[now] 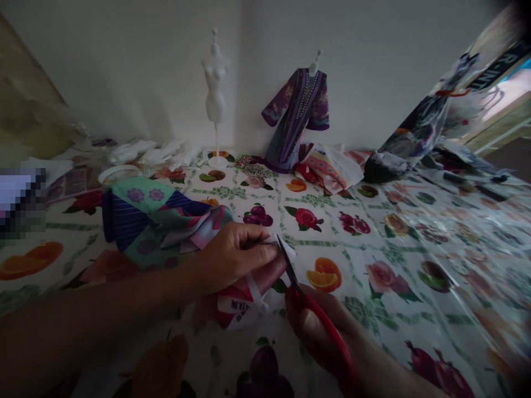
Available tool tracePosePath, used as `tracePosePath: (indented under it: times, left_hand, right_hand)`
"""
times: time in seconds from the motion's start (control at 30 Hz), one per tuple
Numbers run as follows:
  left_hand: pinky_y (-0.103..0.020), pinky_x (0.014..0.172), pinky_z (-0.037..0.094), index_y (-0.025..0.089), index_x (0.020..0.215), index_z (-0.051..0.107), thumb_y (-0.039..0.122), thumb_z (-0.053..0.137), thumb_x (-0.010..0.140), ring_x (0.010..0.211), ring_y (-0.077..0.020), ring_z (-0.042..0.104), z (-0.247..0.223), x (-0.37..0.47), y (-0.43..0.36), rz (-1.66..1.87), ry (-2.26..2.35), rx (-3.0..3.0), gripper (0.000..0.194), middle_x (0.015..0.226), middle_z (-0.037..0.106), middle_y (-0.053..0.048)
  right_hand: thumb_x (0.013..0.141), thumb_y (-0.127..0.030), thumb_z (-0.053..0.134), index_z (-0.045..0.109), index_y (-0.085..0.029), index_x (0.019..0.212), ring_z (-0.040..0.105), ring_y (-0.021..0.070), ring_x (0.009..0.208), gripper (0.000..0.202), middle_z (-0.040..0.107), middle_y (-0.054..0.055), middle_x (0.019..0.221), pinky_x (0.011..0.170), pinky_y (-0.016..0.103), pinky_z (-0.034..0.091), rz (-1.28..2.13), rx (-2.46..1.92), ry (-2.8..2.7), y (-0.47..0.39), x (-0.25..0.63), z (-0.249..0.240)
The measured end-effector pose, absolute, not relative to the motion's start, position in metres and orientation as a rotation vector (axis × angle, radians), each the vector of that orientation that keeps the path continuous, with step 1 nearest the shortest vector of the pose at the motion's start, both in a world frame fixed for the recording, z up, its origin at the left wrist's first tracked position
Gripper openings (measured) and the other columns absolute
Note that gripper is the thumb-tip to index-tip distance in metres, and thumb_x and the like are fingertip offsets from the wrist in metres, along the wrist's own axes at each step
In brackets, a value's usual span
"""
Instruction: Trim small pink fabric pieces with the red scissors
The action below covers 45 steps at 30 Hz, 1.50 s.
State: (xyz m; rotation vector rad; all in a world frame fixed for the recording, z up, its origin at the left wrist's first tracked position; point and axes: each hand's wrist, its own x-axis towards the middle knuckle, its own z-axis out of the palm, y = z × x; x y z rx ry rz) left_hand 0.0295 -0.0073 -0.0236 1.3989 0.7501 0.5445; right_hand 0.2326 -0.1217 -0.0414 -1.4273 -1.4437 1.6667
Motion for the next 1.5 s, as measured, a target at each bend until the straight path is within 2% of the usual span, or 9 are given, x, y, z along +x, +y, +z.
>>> tracePosePath:
  times: [0.13, 0.4, 0.63, 0.83, 1.1, 1.23, 1.5]
  left_hand:
    - [-0.026, 0.059, 0.03, 0.014, 0.074, 0.059, 0.037, 0.062, 0.09, 0.062, -0.0099, 0.04, -0.0227, 0.0293, -0.0071, 0.557, 0.778, 1.398, 0.027, 0.066, 0.045, 0.003]
    - [-0.025, 0.057, 0.028, 0.015, 0.072, 0.057, 0.037, 0.062, 0.09, 0.06, -0.009, 0.037, -0.0249, 0.0296, -0.0061, 0.544, 0.741, 1.4, 0.029, 0.064, 0.042, 0.005]
    - [-0.025, 0.057, 0.03, 0.016, 0.072, 0.057, 0.036, 0.061, 0.09, 0.06, -0.0097, 0.039, -0.0243, 0.0296, -0.0076, 0.519, 0.771, 1.426, 0.028, 0.064, 0.044, 0.004]
    - [-0.024, 0.055, 0.028, 0.016, 0.072, 0.055, 0.035, 0.06, 0.091, 0.058, -0.0089, 0.037, -0.0238, 0.0292, -0.0087, 0.517, 0.786, 1.421, 0.027, 0.062, 0.042, 0.005]
    - [-0.024, 0.055, 0.029, 0.016, 0.071, 0.055, 0.036, 0.061, 0.089, 0.058, -0.0092, 0.037, -0.0263, 0.0298, -0.0079, 0.53, 0.775, 1.429, 0.028, 0.063, 0.042, 0.005]
    - [-0.024, 0.057, 0.029, 0.016, 0.072, 0.056, 0.035, 0.061, 0.09, 0.059, -0.0092, 0.037, -0.0269, 0.0295, -0.0077, 0.53, 0.767, 1.421, 0.027, 0.064, 0.043, 0.004]
    - [-0.025, 0.057, 0.032, 0.016, 0.074, 0.059, 0.038, 0.061, 0.089, 0.059, -0.0101, 0.04, -0.026, 0.0299, -0.0098, 0.529, 0.775, 1.381, 0.027, 0.064, 0.046, 0.003]
  right_hand:
    - [0.093, -0.078, 0.05, 0.053, -0.023, 0.091, 0.035, 0.0144, 0.062, 0.056, 0.042, -0.004, 0.074, 0.054, 0.028, 0.031, 1.671, -1.45, -1.442, -0.1221, 0.2343, -0.0416]
    - [0.089, -0.082, 0.05, 0.051, -0.022, 0.089, 0.03, 0.0135, 0.06, 0.06, 0.038, -0.006, 0.07, 0.052, 0.027, 0.025, 1.751, -1.42, -1.365, -0.12, 0.23, -0.0423]
    - [0.087, -0.082, 0.053, 0.052, -0.023, 0.087, 0.033, 0.0151, 0.063, 0.059, 0.04, -0.004, 0.072, 0.055, 0.028, 0.028, 1.729, -1.428, -1.376, -0.1197, 0.2312, -0.0394]
    - [0.094, -0.074, 0.052, 0.051, -0.023, 0.088, 0.034, 0.0143, 0.062, 0.052, 0.04, -0.004, 0.073, 0.054, 0.027, 0.031, 1.692, -1.388, -1.44, -0.12, 0.2323, -0.0409]
    - [0.097, -0.073, 0.048, 0.052, -0.023, 0.087, 0.036, 0.0157, 0.065, 0.051, 0.04, -0.003, 0.076, 0.058, 0.028, 0.036, 1.622, -1.406, -1.498, -0.12, 0.2318, -0.0386]
    - [0.095, -0.076, 0.048, 0.054, -0.023, 0.088, 0.041, 0.0172, 0.07, 0.054, 0.047, -0.001, 0.08, 0.063, 0.03, 0.038, 1.571, -1.412, -1.52, -0.1206, 0.2308, -0.0365]
    - [0.094, -0.076, 0.048, 0.051, -0.023, 0.082, 0.034, 0.0146, 0.061, 0.055, 0.042, -0.004, 0.071, 0.053, 0.027, 0.033, 1.603, -1.422, -1.472, -0.1234, 0.2306, -0.0391]
